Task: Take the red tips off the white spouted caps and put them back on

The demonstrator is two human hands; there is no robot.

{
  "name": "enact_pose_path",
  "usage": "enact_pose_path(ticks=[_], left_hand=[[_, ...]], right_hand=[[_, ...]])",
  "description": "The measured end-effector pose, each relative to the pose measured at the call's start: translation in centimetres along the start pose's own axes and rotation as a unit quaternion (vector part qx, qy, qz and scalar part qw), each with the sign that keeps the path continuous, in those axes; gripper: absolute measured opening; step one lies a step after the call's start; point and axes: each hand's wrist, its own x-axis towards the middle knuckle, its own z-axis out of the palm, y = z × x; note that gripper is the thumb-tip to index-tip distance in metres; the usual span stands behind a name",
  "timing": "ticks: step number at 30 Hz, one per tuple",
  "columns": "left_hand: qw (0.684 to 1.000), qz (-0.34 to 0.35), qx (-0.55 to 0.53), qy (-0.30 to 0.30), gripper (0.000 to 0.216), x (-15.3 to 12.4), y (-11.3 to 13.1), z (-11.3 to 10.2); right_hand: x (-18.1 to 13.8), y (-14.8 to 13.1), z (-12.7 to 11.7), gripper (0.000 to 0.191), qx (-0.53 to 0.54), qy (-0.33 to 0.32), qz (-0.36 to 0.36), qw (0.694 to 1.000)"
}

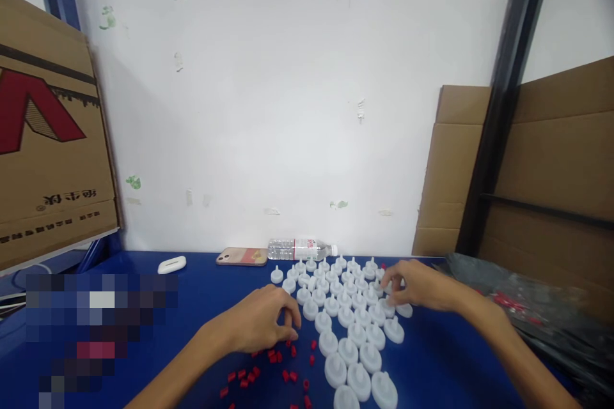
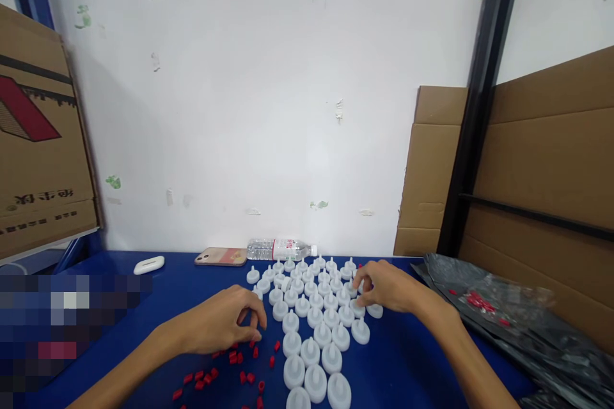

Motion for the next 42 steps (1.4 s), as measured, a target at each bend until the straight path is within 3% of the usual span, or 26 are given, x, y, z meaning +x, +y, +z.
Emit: enact_pose_path(ticks=[4, 11, 16, 19, 29, 33, 37, 42], left_hand=[[1.0, 0.014, 0.001, 0.025, 0.013, 0.1, 0.6, 0.2], [0.997, 0.072, -0.004, 0.043, 0.011, 0.4, 1.6, 1.8], [0.996, 0.06, 0.006, 0.059, 0.011, 0.7, 1.3, 3.4], [0.996, 0.068, -0.006, 0.061, 0.011, 1.0, 1.0, 4.1], [0.997, 0.059, 0.004, 0.051, 0.005, 0.9, 1.1, 4.1], [0.995, 0.036, 0.016, 0.09, 0.008, 0.9, 1.4, 4.0], [0.989, 0.004, 0.037, 0.144, 0.011, 0.9, 1.6, 3.7], [0.983, 0.007, 0.053, 0.177, 0.01, 0.9, 1.6, 3.5]], right_hand=[[0.3, 0.1, 1.2, 0.033, -0.003, -0.035, 0.004, 0.999], [0.7, 0.0, 1.8, 0.03, -0.049, -0.027, 0.028, 0.998], [0.2, -0.4, 1.0, 0.019, -0.08, 0.025, 0.027, 0.996], [0.1, -0.5, 0.4, 0.025, -0.094, 0.066, 0.022, 0.993], [0.2, -2.5, 1.0, 0.024, -0.094, 0.14, -0.059, 0.984], [0.4, -3.1, 1.5, 0.029, -0.099, 0.142, -0.087, 0.981], [0.6, -3.7, 1.9, 0.02, -0.107, 0.148, -0.112, 0.977], [0.7, -3.7, 2.5, 0.025, -0.104, 0.142, -0.111, 0.978]])
